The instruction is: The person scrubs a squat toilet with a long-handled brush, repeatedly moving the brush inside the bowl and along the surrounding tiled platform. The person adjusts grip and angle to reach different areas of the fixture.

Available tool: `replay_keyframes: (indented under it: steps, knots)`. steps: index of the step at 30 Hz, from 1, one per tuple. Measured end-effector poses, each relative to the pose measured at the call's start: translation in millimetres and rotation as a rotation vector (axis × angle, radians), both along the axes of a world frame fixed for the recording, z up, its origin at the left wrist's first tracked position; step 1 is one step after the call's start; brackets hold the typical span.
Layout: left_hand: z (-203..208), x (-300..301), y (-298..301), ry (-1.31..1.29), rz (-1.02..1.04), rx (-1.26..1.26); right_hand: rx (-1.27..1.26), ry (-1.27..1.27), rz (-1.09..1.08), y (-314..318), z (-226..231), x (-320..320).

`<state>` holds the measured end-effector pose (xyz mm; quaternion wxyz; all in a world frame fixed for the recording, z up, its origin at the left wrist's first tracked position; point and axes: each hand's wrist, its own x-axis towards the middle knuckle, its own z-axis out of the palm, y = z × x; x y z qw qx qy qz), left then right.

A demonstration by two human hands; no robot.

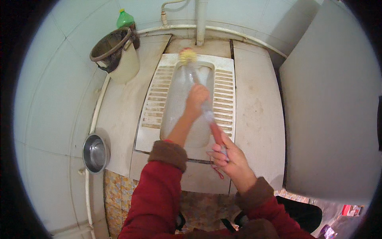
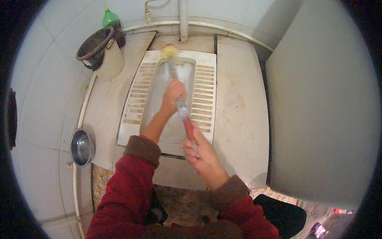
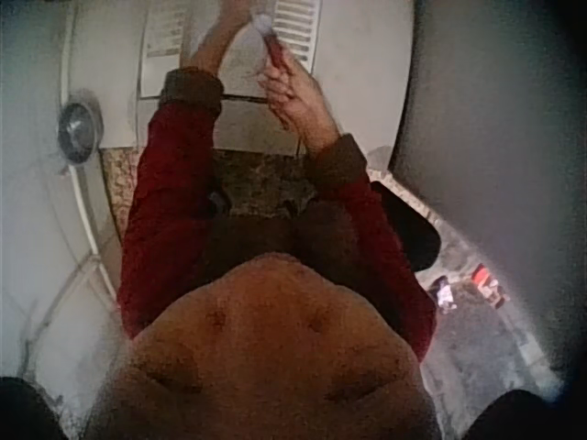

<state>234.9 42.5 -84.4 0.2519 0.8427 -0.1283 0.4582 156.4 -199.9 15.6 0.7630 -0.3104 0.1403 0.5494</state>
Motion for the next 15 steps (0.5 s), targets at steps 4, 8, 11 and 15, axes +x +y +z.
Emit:
replay_keyframes:
  steps: [4,8,11,15]
  knots:
    - [-3.2,35.5,-65.4,0.137,-0.165,-0.172,-0.041,-0.066,-0.168,-30.4,17.1,-15.5]
    - [2.3,32.0,-48.0,0.016,-0.164,-0.123,-0.096,-0.079,-0.154,-5.3,19.7,-25.6]
    - [-1.5,0.7,10.9,0.02,-0.073,-0.087,-0.114,-0.061,-0.041,24.4,6.5,-23.1]
    - [-11.2,-21.2,26.2,0.266,0.084,-0.101,-0.039,-0.104,0.07,23.7,-4.4,-16.9]
